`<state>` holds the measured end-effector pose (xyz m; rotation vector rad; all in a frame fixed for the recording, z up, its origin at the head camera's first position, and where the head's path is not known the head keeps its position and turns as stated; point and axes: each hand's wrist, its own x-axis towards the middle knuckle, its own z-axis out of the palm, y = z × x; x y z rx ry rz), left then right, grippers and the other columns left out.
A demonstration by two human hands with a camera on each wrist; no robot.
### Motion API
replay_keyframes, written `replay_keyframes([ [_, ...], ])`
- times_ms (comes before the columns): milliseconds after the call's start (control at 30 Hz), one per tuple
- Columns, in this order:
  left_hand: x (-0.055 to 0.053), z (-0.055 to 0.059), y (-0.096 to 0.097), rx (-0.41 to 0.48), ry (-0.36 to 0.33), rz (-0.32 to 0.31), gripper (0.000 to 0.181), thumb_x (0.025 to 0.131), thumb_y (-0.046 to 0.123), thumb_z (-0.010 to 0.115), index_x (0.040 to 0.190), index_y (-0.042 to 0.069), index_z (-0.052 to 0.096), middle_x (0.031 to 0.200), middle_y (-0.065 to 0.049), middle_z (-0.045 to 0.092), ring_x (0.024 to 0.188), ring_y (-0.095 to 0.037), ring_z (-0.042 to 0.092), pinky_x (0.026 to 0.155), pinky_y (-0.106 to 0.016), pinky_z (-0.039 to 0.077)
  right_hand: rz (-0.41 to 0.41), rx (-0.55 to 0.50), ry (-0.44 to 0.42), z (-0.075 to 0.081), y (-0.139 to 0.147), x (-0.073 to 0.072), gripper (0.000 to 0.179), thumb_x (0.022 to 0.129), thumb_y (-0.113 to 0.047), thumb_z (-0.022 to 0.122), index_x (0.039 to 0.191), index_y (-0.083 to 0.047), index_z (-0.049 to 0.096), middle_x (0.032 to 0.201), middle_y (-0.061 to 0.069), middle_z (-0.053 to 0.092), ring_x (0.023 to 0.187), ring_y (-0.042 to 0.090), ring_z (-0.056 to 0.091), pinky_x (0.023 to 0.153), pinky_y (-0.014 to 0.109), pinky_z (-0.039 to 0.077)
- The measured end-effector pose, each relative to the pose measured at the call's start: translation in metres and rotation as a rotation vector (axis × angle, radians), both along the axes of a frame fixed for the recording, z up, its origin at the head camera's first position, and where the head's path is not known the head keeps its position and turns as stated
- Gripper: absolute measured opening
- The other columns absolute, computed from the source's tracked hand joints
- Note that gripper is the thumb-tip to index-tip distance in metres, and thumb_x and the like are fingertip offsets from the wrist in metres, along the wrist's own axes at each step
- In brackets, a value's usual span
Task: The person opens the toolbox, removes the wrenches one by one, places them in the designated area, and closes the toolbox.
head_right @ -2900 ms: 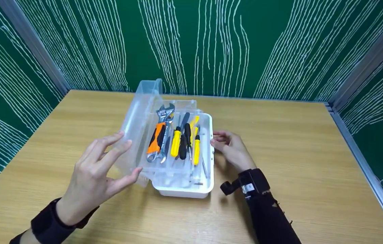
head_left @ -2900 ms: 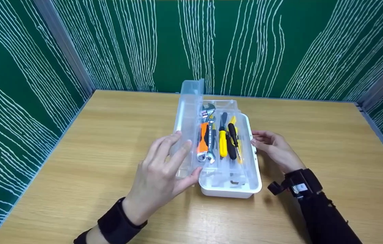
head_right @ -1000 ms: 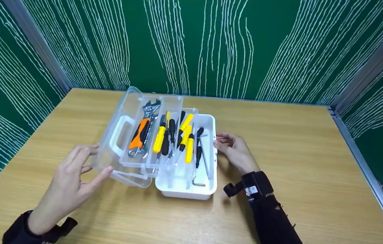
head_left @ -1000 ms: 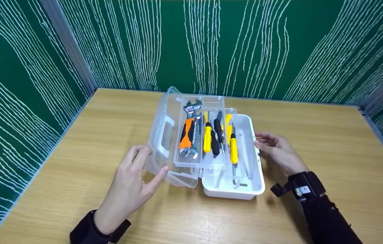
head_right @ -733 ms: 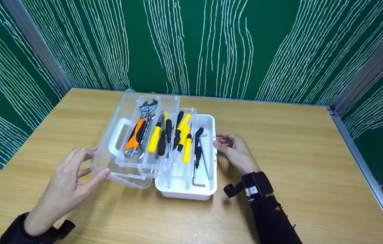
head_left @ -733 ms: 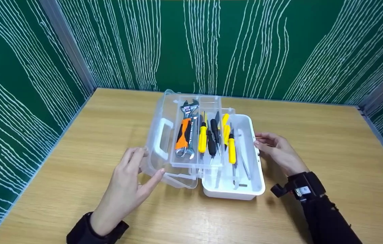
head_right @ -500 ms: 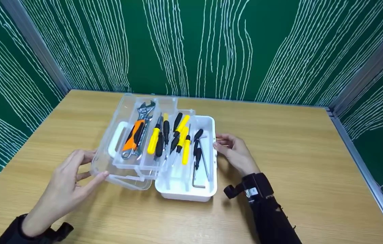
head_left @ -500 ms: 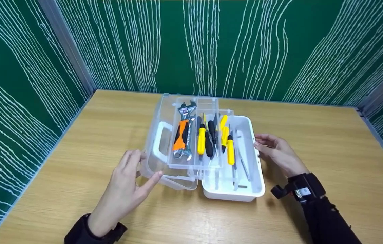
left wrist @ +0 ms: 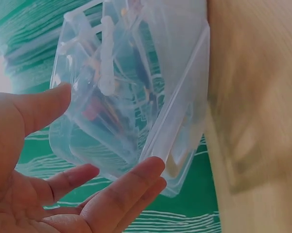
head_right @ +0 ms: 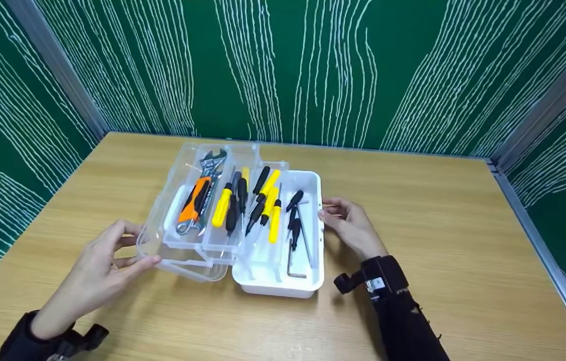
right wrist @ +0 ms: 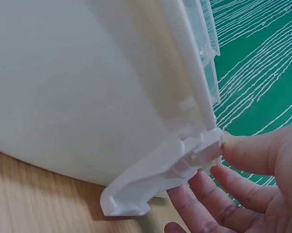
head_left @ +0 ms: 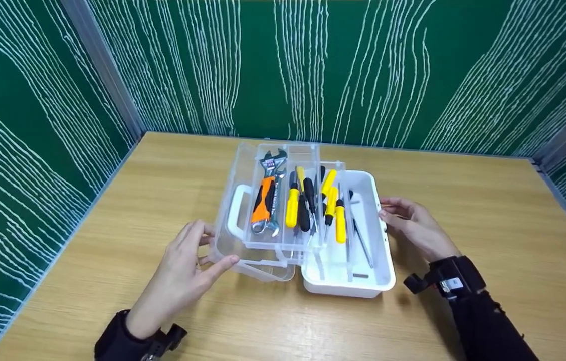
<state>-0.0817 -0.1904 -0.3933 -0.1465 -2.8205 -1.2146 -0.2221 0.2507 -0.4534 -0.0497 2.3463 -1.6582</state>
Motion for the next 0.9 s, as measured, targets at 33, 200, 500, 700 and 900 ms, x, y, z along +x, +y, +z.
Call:
replay_keyframes([
  [33,-0.001,-0.001,-0.001,0.006,-0.007,-0.002,0.052,0.094,0.033,0.085,0.13,0.01,0.056,0.133,-0.011,0.062,0.129,-0.034,0.067,0.095,-0.048,0.066,0.003,-0.01,0.003,0.0,0.0,0.0,0.063,0.107,-0.031,0.067,0.158,0.0,0.045,0.141,0.012,0.06,0.118,0.011,0.061,0.099,0.018,0.056],
  [200,-0.003,-0.003,-0.005,0.065,-0.055,-0.005,0.05,0.094,0.033,0.085,0.13,0.013,0.057,0.134,-0.01,0.062,0.131,-0.035,0.066,0.096,-0.048,0.065,0.009,-0.03,0.002,0.0,0.0,-0.001,0.062,0.108,-0.03,0.067,0.158,0.0,0.044,0.139,0.011,0.061,0.116,0.009,0.062,0.099,0.018,0.057],
  [500,-0.006,-0.008,-0.009,0.12,-0.079,-0.004,0.045,0.094,0.03,0.085,0.126,0.014,0.057,0.133,-0.009,0.062,0.13,-0.035,0.065,0.094,-0.04,0.066,0.013,-0.004,-0.003,0.002,-0.001,-0.001,0.063,0.108,-0.033,0.067,0.157,-0.001,0.044,0.144,0.014,0.059,0.121,0.012,0.061,0.1,0.017,0.056],
  [700,-0.01,-0.017,-0.01,0.154,-0.085,0.001,0.045,0.093,0.028,0.086,0.125,0.012,0.059,0.133,-0.011,0.063,0.129,-0.035,0.066,0.092,-0.034,0.066,0.015,0.012,0.001,0.0,0.002,-0.003,0.065,0.108,-0.034,0.066,0.159,-0.002,0.043,0.147,0.016,0.058,0.122,0.011,0.06,0.102,0.017,0.055],
  [900,-0.017,-0.027,-0.01,0.184,-0.077,-0.014,0.043,0.093,0.026,0.086,0.124,0.012,0.059,0.133,-0.012,0.064,0.128,-0.035,0.066,0.092,-0.037,0.067,0.0,0.015,0.021,-0.002,0.006,-0.005,0.063,0.109,-0.035,0.064,0.16,-0.004,0.043,0.147,0.014,0.058,0.121,0.008,0.06,0.101,0.015,0.053],
])
